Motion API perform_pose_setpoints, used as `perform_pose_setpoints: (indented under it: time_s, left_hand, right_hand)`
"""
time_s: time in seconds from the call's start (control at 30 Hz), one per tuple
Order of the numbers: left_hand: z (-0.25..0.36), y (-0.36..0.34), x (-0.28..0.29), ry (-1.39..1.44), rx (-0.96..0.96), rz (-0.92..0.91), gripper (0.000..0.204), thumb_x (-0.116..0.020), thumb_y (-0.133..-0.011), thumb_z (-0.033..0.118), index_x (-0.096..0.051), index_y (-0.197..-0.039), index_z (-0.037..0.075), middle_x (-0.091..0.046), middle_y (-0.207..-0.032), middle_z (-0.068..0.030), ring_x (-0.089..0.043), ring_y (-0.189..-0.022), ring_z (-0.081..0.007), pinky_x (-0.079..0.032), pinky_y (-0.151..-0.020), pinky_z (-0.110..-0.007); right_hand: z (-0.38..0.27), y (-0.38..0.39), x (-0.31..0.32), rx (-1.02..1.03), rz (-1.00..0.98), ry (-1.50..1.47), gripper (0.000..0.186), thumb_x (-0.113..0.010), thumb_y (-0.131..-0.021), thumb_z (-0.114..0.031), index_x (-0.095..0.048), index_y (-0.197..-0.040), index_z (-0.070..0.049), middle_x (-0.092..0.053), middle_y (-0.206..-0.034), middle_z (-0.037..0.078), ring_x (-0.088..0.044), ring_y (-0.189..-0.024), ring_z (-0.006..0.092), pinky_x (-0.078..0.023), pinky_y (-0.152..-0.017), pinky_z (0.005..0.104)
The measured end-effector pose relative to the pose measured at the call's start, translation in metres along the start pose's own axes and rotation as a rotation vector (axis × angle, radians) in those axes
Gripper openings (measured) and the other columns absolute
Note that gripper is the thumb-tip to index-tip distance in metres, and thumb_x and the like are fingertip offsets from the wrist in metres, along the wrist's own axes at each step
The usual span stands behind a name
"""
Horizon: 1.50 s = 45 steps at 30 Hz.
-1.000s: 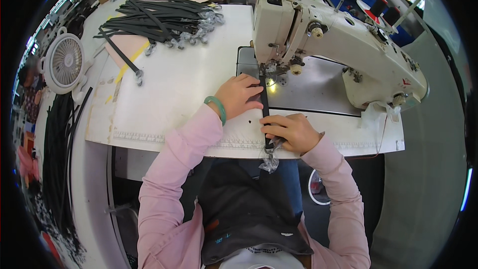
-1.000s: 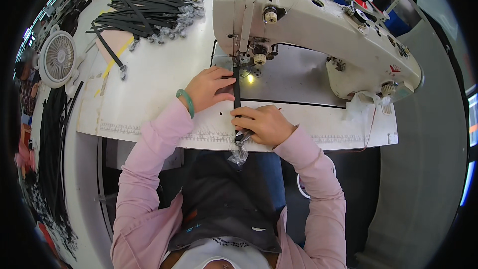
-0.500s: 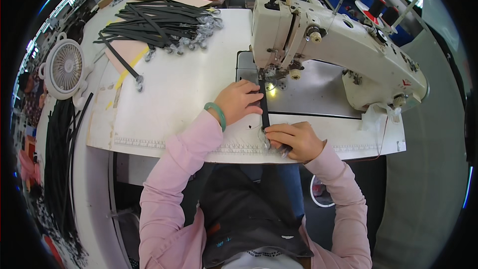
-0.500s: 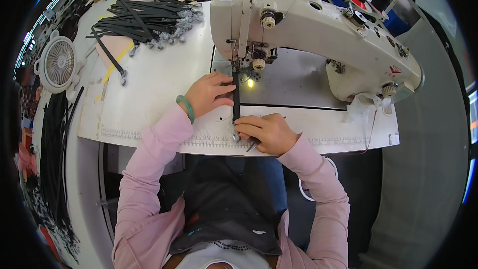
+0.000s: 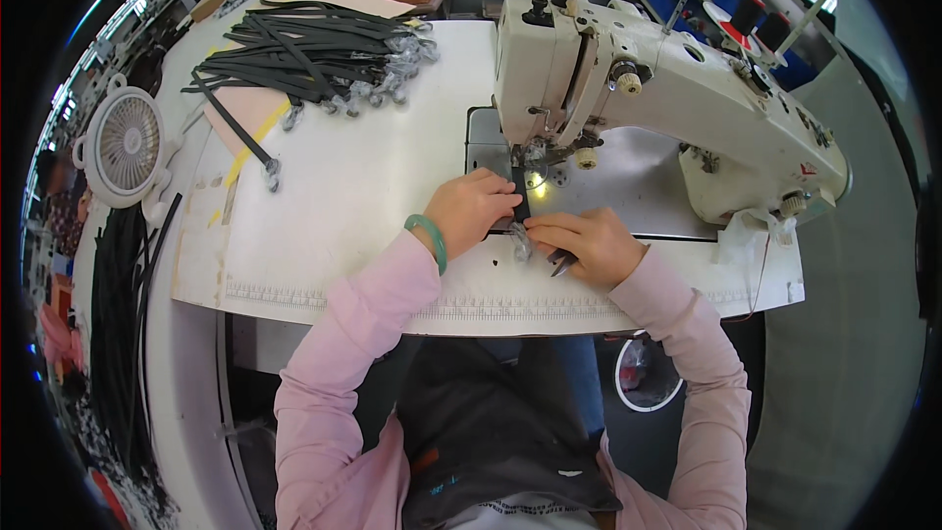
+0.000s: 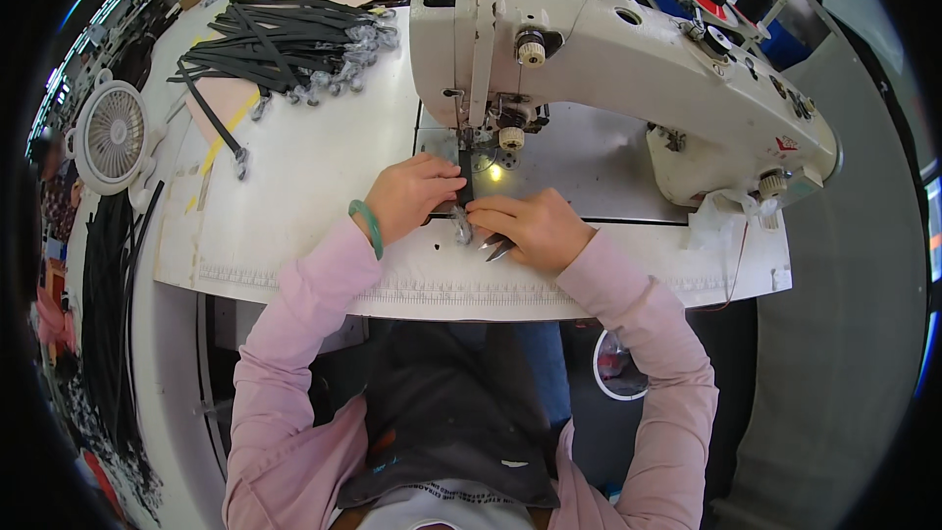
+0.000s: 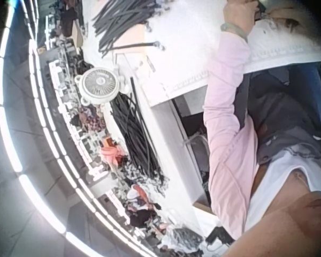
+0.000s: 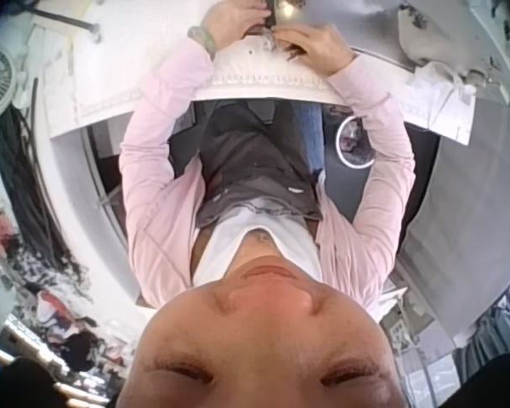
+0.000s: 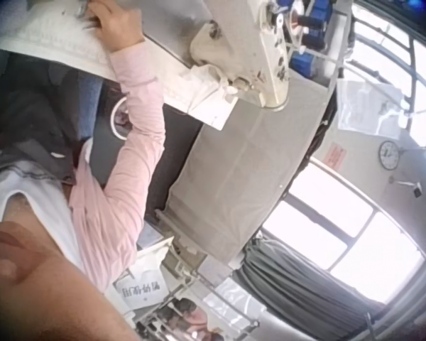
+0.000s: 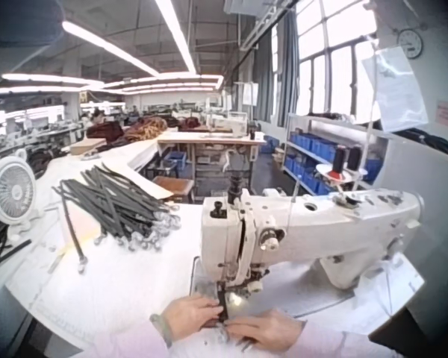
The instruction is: The person operates an industrial sewing machine to stitch long black fabric straps. They receive two spools of thread from a coworker, then repeatedly feed individual straps through the machine, guiding them with both hands and trimming excess material between stitches.
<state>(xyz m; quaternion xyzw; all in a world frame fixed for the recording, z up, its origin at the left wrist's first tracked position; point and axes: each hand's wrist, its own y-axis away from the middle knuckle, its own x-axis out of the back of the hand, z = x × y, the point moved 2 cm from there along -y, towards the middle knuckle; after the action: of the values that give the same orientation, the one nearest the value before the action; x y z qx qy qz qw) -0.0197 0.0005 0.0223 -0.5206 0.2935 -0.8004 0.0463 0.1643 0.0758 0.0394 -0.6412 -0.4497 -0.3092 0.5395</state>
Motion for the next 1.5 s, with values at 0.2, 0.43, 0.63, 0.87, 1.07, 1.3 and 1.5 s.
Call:
perform_pose_setpoints:
  time_s: [0.2,0.43,0.63,0.87,1.07,1.3,1.5]
  left_hand:
    - [-0.001,0.001,0.001,-0.042,-0.002,0.014,0.030,-0.060,-0.063,-0.002,-0.065,-0.093,0.004,-0.062,-0.096,-0.0088,-0.058,-0.088,-0.0224,-0.049,-0.074,-0.030]
    - [0.002,-0.007,-0.003,-0.177,0.083,0.010,0.025,-0.061,-0.069,0.011,-0.063,-0.093,0.005,-0.062,-0.095,-0.0082,-0.056,-0.093,-0.0228,-0.047,-0.078,-0.033]
    - [0.025,-0.016,-0.012,-0.208,0.294,0.033,0.021,-0.060,-0.071,0.011,-0.063,-0.091,0.003,-0.062,-0.094,-0.0103,-0.057,-0.091,-0.0243,-0.047,-0.077,-0.034]
    - [0.014,-0.009,-0.027,-0.286,0.193,0.160,0.013,-0.056,-0.072,0.007,-0.063,-0.082,0.002,-0.061,-0.087,-0.0116,-0.055,-0.091,-0.0249,-0.047,-0.078,-0.032]
    - [0.012,-0.011,-0.026,-0.223,0.197,0.144,0.010,-0.055,-0.072,0.005,-0.062,-0.079,0.003,-0.060,-0.084,-0.0102,-0.055,-0.089,-0.0246,-0.047,-0.077,-0.033]
    - [0.008,-0.016,-0.023,-0.209,0.191,0.084,0.018,-0.059,-0.069,0.004,-0.064,-0.086,0.004,-0.062,-0.092,-0.0111,-0.057,-0.090,-0.0253,-0.048,-0.077,-0.034]
    - [0.008,-0.009,-0.016,-0.218,0.238,0.047,0.019,-0.058,-0.069,0.004,-0.064,-0.087,0.006,-0.063,-0.092,-0.0099,-0.057,-0.089,-0.0247,-0.049,-0.076,-0.034]
  right_hand:
    - [0.015,-0.008,-0.004,-0.024,0.023,-0.009,0.037,-0.064,-0.060,-0.004,-0.060,-0.096,-0.011,-0.061,-0.102,0.000,-0.061,-0.070,0.0209,-0.049,-0.055,0.0308]
    - [0.011,-0.007,0.000,-0.161,0.103,0.051,0.028,-0.064,-0.062,0.000,-0.061,-0.089,-0.007,-0.062,-0.097,0.003,-0.062,-0.068,0.0219,-0.050,-0.055,0.0308]
    - [0.006,0.055,0.067,-0.278,0.638,0.261,0.018,-0.062,-0.075,-0.003,-0.061,-0.093,-0.005,-0.062,-0.093,0.010,-0.060,-0.066,0.0264,-0.048,-0.058,0.0274]
    - [0.164,0.229,0.280,-0.909,1.358,0.808,0.037,-0.043,-0.090,-0.029,-0.058,-0.107,-0.001,-0.056,-0.102,0.012,-0.054,-0.077,0.0191,-0.043,-0.070,0.0292]
    - [0.259,0.341,0.354,-1.283,0.725,0.614,0.044,-0.040,-0.090,-0.038,-0.055,-0.109,-0.002,-0.060,-0.095,0.013,-0.058,-0.086,0.0242,-0.045,-0.075,0.0300]
    - [0.224,0.348,0.243,-0.998,1.476,0.030,0.042,-0.038,-0.092,-0.040,-0.053,-0.100,-0.002,-0.058,-0.093,0.008,-0.055,-0.079,0.0155,-0.045,-0.069,0.0268]
    - [0.216,0.311,0.257,-1.128,1.410,0.178,0.045,-0.039,-0.092,-0.040,-0.053,-0.107,0.000,-0.059,-0.095,0.010,-0.056,-0.085,0.0190,-0.044,-0.077,0.0285]
